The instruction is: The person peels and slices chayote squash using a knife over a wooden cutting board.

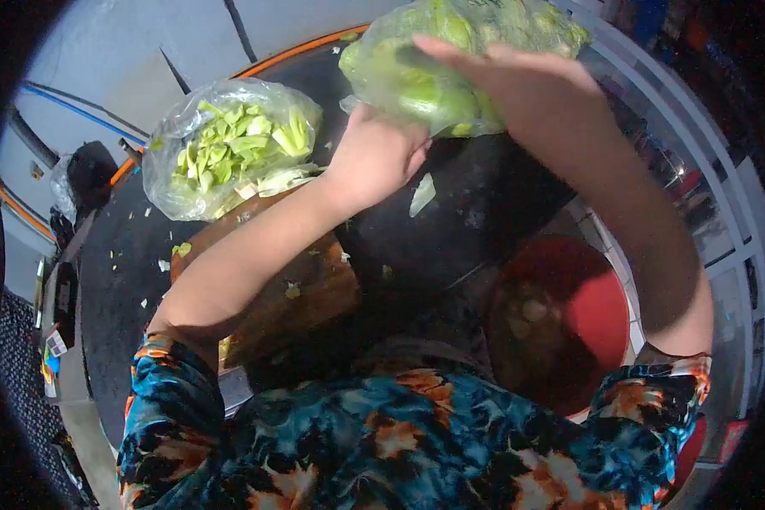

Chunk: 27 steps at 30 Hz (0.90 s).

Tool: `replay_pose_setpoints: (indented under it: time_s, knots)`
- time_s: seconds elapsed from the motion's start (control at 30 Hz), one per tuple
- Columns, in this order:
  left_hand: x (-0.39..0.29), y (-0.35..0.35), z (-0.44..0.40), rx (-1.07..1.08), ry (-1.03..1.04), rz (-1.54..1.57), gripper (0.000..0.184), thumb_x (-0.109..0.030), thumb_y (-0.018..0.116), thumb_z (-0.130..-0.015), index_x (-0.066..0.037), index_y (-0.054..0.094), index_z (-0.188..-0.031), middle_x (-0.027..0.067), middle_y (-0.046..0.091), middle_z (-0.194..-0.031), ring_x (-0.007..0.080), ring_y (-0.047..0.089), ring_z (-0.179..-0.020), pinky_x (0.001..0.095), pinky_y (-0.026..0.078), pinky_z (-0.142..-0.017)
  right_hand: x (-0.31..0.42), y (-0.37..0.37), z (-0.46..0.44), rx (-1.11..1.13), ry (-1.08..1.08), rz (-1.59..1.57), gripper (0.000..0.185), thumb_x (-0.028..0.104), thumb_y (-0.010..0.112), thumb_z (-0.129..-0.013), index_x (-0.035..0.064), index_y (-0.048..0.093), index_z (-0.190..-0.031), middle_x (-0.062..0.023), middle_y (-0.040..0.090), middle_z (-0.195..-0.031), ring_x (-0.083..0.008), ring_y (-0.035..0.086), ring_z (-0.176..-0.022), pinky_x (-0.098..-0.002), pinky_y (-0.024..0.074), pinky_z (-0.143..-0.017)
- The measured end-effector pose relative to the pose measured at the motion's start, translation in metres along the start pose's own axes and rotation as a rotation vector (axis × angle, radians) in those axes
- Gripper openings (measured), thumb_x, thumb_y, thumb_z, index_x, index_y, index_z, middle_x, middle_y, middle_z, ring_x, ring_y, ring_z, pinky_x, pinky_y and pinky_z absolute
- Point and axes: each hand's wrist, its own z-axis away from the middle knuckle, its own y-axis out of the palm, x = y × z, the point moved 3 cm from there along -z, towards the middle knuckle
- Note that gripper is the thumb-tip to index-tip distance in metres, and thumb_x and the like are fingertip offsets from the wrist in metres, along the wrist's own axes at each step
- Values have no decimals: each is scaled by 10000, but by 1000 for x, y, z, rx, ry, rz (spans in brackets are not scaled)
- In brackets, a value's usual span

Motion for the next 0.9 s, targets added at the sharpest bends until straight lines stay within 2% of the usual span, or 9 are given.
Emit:
replay_pose_setpoints:
  time_s: [0.3,0.4,0.5,0.53,0.63,0.67,0.77,0.8,0.9]
  knots:
    - [19,-1,30,181,91,-172,143,-241,564,-797,-118,632,-824,12,595,-764,176,562,-871,404,318,-811,-30,49,84,598,111,111,671,15,492,-778,311,363,-1366,-158,578,-819,-341,611,-740,-426,498,-665]
    - [18,-1,26,283,104,-206,200,-295,566,-803,-116,643,-846,12,589,-788,181,552,-904,407,323,-847,-33,18,96,496,341,45,644,45,512,-804,325,361,-1364,-154,573,-821,-333,608,-757,-434,484,-679]
    - [11,-2,12,153,124,-289,245,-324,573,-805,-96,648,-856,21,581,-776,195,543,-916,428,309,-907,-31,10,89,342,450,-35,605,69,517,-829,307,362,-1363,-144,570,-825,-335,601,-757,-425,492,-671]
    - [9,-3,4,60,54,-202,328,-373,584,-808,-63,636,-899,66,618,-822,242,581,-909,434,352,-898,-30,8,84,261,440,-82,598,75,507,-845,327,352,-1364,-138,564,-824,-328,597,-769,-424,477,-676]
    - [6,1,-18,137,-505,224,412,-408,594,-805,-23,610,-951,133,650,-892,313,616,-883,420,421,-829,-24,7,66,55,403,-208,582,81,490,-876,366,344,-1361,-126,542,-825,-316,583,-790,-414,447,-684]
    - [10,22,-15,-6,-608,443,455,-424,599,-804,-5,584,-979,184,654,-922,363,625,-866,404,459,-772,-21,6,58,7,387,-235,578,76,493,-874,365,356,-1355,-126,533,-829,-318,578,-786,-406,447,-682]
    - [14,30,-21,80,-773,651,388,-392,568,-829,-27,606,-954,180,658,-862,360,618,-870,386,462,-784,-11,-1,38,-120,372,-268,541,73,500,-873,353,407,-1327,-122,506,-841,-319,563,-774,-385,448,-681]
    - [17,21,-21,63,-703,632,332,-380,535,-854,-71,635,-919,175,656,-837,334,626,-869,413,459,-781,-9,-3,34,-160,372,-271,526,74,502,-873,347,427,-1316,-120,497,-845,-319,557,-769,-378,449,-682]
    - [10,15,-5,309,-347,134,320,-384,508,-873,-103,659,-886,166,658,-835,300,635,-867,448,442,-803,-10,-3,27,-267,308,-284,486,82,509,-874,338,470,-1285,-123,482,-860,-326,547,-772,-369,453,-691]
